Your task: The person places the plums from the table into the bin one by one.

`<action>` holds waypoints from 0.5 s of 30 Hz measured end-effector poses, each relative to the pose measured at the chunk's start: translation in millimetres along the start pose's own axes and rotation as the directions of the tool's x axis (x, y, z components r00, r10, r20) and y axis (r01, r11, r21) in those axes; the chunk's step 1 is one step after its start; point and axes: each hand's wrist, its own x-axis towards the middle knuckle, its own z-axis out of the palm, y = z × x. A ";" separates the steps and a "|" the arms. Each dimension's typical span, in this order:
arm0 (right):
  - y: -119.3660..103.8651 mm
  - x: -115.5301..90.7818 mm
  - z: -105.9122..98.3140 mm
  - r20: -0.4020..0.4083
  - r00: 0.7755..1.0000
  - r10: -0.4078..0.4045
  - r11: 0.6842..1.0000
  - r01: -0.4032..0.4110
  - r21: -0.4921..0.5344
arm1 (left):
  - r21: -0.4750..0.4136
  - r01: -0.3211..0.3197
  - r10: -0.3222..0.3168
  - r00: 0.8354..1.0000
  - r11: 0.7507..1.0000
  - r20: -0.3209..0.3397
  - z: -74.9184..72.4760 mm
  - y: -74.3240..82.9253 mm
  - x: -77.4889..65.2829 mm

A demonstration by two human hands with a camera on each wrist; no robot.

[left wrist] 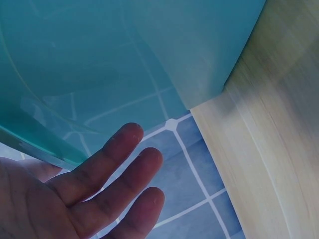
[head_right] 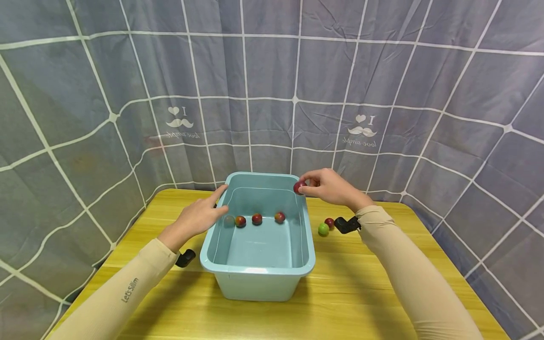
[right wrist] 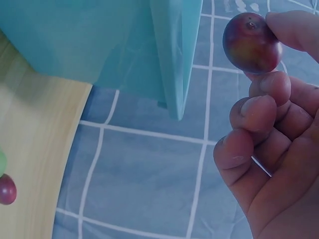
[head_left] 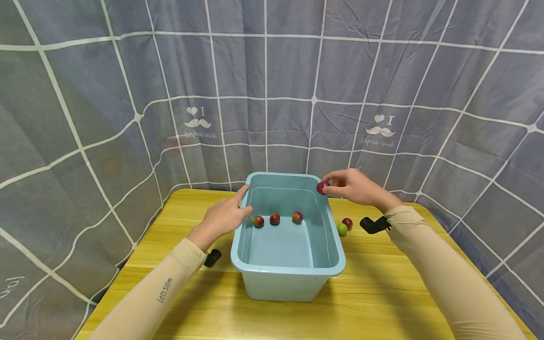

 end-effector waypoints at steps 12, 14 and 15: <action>-20.0 19.2 10.2 0.069 0.996 -0.061 0.998 0.062 -0.023 | -0.008 0.002 -0.002 1.000 1.000 0.001 0.4 0.0 -0.4; -23.0 22.2 11.7 0.083 0.994 -0.065 0.997 0.068 -0.031 | -0.009 0.003 -0.003 1.000 1.000 -0.001 0.2 -0.1 -0.3; -24.6 23.6 12.3 0.091 0.994 -0.066 0.997 0.069 -0.036 | -0.009 0.003 -0.003 1.000 1.000 -0.003 0.1 0.0 -0.3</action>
